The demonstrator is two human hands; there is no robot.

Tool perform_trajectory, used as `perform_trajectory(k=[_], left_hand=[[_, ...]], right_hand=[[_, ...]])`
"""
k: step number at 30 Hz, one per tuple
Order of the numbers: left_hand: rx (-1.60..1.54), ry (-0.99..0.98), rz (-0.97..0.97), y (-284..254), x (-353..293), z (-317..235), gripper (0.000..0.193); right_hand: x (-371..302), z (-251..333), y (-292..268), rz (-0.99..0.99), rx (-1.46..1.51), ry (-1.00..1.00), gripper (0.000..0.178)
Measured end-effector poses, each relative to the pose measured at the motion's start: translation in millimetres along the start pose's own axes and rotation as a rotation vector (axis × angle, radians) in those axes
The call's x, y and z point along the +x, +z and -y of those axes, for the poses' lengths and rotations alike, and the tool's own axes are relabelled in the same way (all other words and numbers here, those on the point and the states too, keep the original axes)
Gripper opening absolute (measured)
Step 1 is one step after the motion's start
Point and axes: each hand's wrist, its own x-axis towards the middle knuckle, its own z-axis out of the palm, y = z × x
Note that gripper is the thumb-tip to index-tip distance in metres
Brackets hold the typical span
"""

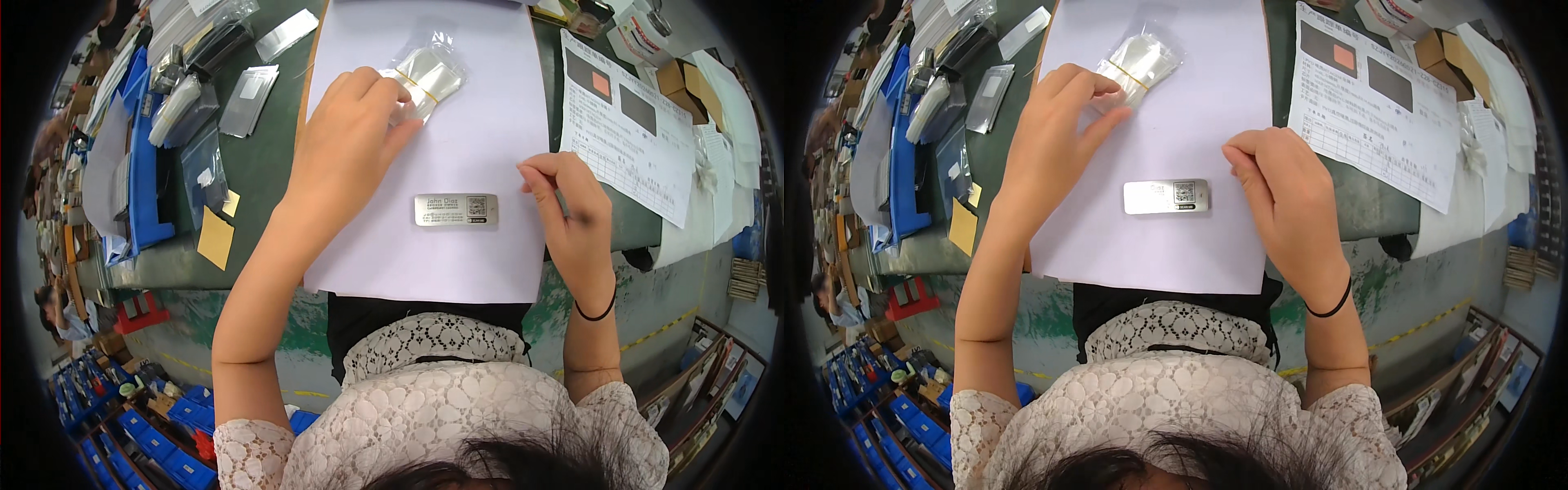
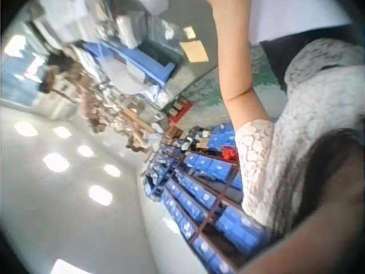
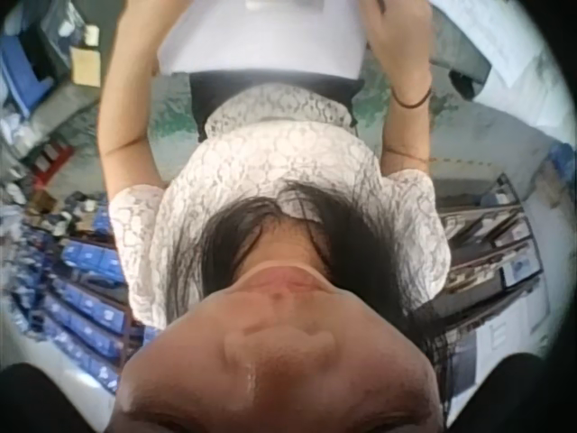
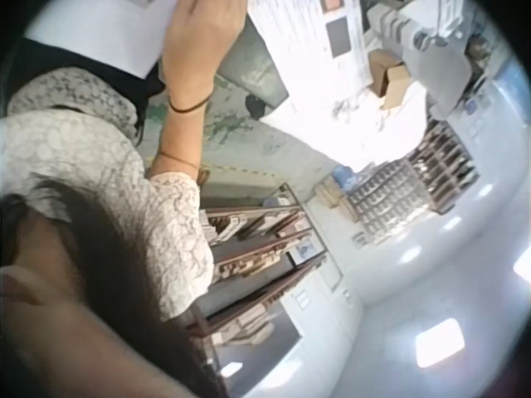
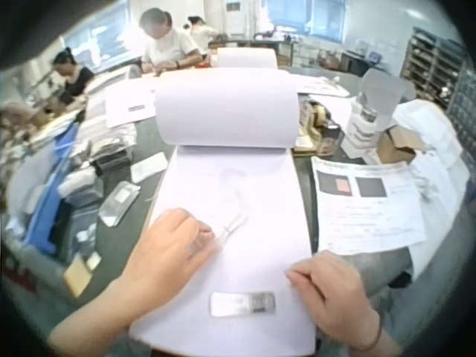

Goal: Inspecting, cleaning, and packaging small engraved metal nameplates at a workstation.

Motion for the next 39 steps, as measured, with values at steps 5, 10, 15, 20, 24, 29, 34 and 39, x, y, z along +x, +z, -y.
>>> perform_trajectory(k=[5,10,15,20,24,29,34,39], left_hand=[[-0.061,-0.057,0.1,-6.5,4.0,9.2,0.024],[-0.049,0.034,0.089,-20.2,-0.9,-18.4,0.03],[-0.303,0.07,0.347,-24.7,-20.9,-50.1,0.051],[-0.261,0.061,0.312,-15.9,-42.4,-55.8,0.048],[-0.18,0.049,0.284,-15.8,-41.5,-60.1,0.045],[-0.176,0.122,0.337,-15.1,-23.8,-56.0,0.037],[-0.169,0.064,0.437,-18.4,-19.3,-58.4,0.031],[-0.192,0.082,0.395,-14.5,-18.2,-59.2,0.031]], right_hand=[[14.2,3.0,5.2,-0.053,0.011,-0.12,0.009],[10.6,0.6,-0.9,-0.069,-0.06,-0.048,0.007],[-2.4,-20.0,-3.5,-0.177,-0.068,0.041,0.008],[-5.0,-24.8,-17.6,-0.204,-0.061,-0.001,0.007],[-9.1,-28.5,-27.5,-0.213,-0.053,0.018,0.006],[-14.1,-38.8,-47.4,-0.23,-0.148,0.015,0.005],[-9.5,-90.1,-113.4,-0.539,-0.239,0.255,0.013],[-28.7,-203.0,-211.2,-0.885,-0.47,0.426,0.029]])
